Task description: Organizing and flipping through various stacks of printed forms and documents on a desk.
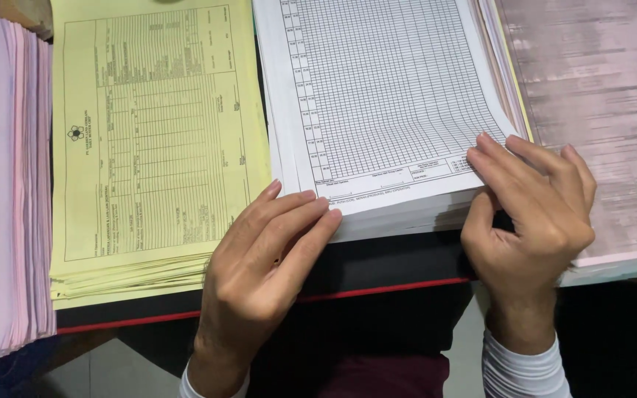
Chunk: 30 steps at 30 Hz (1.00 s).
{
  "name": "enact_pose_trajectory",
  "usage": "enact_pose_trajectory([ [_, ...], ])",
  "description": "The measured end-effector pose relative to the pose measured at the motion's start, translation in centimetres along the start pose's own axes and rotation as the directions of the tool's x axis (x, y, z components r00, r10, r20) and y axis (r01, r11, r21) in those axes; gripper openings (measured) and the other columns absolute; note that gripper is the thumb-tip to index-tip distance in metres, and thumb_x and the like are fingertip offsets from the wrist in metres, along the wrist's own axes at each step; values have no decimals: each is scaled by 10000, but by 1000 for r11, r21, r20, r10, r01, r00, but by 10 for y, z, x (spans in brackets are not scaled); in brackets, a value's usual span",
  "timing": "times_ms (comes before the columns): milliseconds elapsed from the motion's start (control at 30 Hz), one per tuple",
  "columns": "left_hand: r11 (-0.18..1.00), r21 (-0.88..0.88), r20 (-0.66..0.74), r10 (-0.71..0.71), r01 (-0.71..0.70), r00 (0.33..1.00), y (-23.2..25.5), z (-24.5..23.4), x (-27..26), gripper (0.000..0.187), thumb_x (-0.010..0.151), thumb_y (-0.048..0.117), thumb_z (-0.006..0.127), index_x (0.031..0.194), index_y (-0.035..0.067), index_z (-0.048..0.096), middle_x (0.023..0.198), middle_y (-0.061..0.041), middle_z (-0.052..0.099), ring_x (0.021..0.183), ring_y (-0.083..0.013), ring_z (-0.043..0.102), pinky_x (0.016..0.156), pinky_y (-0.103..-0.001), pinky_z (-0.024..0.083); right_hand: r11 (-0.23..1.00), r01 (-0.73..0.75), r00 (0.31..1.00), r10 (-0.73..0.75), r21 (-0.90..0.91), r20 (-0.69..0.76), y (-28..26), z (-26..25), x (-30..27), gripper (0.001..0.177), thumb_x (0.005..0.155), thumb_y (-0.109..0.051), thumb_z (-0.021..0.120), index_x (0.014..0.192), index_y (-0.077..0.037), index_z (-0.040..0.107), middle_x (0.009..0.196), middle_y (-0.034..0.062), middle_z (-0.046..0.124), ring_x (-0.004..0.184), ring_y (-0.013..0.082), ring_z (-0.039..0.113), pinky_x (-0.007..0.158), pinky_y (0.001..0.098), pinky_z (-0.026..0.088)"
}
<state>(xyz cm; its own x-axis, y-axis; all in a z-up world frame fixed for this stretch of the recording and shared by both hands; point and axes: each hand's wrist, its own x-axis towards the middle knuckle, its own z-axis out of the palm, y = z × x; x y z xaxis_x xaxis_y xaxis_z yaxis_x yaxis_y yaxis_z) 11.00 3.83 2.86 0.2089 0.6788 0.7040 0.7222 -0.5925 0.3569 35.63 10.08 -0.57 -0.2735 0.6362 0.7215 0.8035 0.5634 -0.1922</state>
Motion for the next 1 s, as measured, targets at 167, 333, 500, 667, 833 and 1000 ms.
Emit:
enact_pose_trajectory([
  [167, 999, 46, 8, -6, 6, 1000, 1, 7, 4, 110, 981, -16, 692, 1077, -26, 743, 1086, -171, 717, 1027, -335, 710, 1007, -566, 589, 1000, 11, 1000, -11, -5, 9, 0, 2, -1, 361, 880, 211, 631, 1132, 32, 819, 1209, 224, 802, 1171, 401, 715, 1202, 554, 376],
  [333, 980, 201, 220, -38, -7, 975, 7, 23, 13, 524, 963, 347, 837, 1366, 66, 655, 1469, -170, 585, 1341, -315, 624, 1159, -557, 443, 999, 14, 996, -17, 37, 85, -6, -2, 0, 344, 873, 10, 632, 1177, -12, 791, 1346, 231, 728, 1244, 461, 657, 1263, 682, 276],
  [500, 981, 193, 245, -72, 25, 967, 15, 42, 19, 470, 909, 343, 816, 1232, 41, 656, 1386, -167, 630, 1177, -303, 643, 1098, -521, 466, 996, 66, 988, -73, 55, 138, -9, -1, 0, 256, 916, -82, 678, 1138, -49, 800, 1273, 167, 754, 1218, 425, 672, 1229, 639, 299],
  [667, 972, 234, 244, -79, 20, 967, 12, 48, 20, 455, 897, 345, 816, 1207, 56, 652, 1349, -167, 644, 1176, -309, 626, 1079, -509, 481, 993, 107, 986, -113, 54, 120, -7, 2, 1, 194, 936, -96, 743, 1121, -60, 790, 1242, 134, 756, 1173, 397, 673, 1117, 561, 433],
  [833, 931, 340, 236, -221, 133, 946, 9, 46, 17, 544, 908, 456, 772, 1315, 130, 617, 1477, -121, 535, 1359, -331, 501, 1098, -760, 360, 989, 129, 984, -136, 67, 115, -10, 3, 2, 178, 952, -111, 743, 1119, -72, 793, 1223, 122, 757, 1159, 386, 683, 1102, 553, 447],
  [1000, 948, 272, 252, -234, 164, 939, 1, 49, 14, 465, 931, 389, 729, 1288, 116, 612, 1433, -124, 545, 1342, -328, 515, 1070, -699, 432, 986, 141, 982, -151, 92, 116, -10, 6, 3, 182, 967, -114, 736, 1133, -57, 783, 1230, 128, 754, 1135, 388, 675, 1019, 516, 500],
])
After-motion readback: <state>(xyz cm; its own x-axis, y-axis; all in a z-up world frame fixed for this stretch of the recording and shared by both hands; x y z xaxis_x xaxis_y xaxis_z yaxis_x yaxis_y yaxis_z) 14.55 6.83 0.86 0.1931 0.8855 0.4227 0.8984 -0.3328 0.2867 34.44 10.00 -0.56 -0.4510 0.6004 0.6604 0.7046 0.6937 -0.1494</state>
